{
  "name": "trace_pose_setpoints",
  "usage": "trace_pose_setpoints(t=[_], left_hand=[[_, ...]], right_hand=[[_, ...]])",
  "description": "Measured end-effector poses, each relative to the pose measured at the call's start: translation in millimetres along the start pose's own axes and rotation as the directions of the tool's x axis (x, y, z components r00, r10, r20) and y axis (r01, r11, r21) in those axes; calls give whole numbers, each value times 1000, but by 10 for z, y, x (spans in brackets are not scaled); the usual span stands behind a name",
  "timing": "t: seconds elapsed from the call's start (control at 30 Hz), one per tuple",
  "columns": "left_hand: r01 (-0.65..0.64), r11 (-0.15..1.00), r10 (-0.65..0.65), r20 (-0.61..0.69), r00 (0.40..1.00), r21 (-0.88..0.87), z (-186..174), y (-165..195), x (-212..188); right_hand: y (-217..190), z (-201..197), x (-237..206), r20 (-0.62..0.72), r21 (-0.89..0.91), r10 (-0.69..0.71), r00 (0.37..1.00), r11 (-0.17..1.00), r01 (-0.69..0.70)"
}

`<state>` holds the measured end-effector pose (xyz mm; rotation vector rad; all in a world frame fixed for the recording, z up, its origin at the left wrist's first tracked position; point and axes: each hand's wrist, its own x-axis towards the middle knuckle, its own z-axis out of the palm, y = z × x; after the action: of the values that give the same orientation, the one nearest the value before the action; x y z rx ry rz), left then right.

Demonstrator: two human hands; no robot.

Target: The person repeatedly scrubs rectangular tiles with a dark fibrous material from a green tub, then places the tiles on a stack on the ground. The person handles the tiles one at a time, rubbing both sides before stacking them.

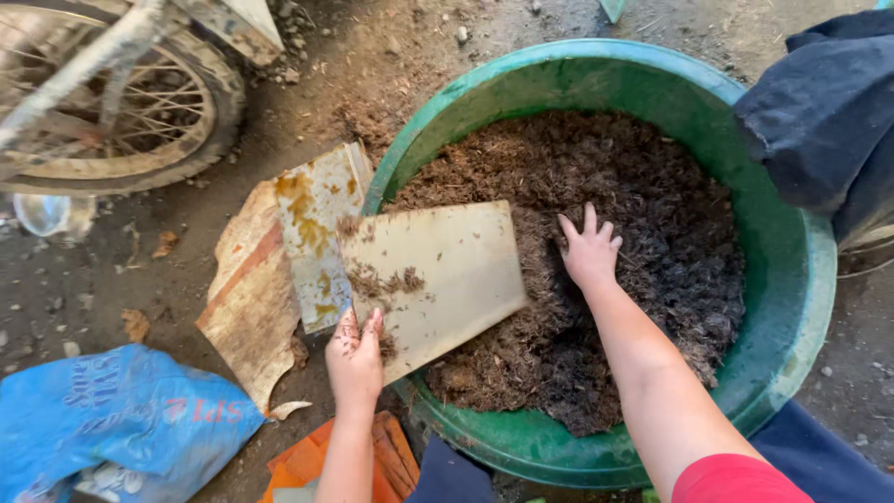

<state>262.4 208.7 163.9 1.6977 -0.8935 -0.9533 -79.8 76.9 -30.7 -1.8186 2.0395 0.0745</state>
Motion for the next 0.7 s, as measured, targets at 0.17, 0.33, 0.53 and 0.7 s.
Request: trace_pose_setpoints(t=[0.17,0.33,0.53,0.7], left_hand=[[-188,529,143,132,981,828,60,830,-81],[-166,765,139,93,986,622,456,744,709],[-153,715,64,154,986,682,721,837,839],[-128,649,197,-3,980,750,903,1159,385]], right_hand=[[-178,-324,-128,150,-108,-29,988,993,46],[-317,-1458,-135,227,-313,-226,947,904,291],[-266,-2837,-731,-89,-218,-459,884,875,432],[-180,-3039,-1460,-202,-50,-448,871,893,448]])
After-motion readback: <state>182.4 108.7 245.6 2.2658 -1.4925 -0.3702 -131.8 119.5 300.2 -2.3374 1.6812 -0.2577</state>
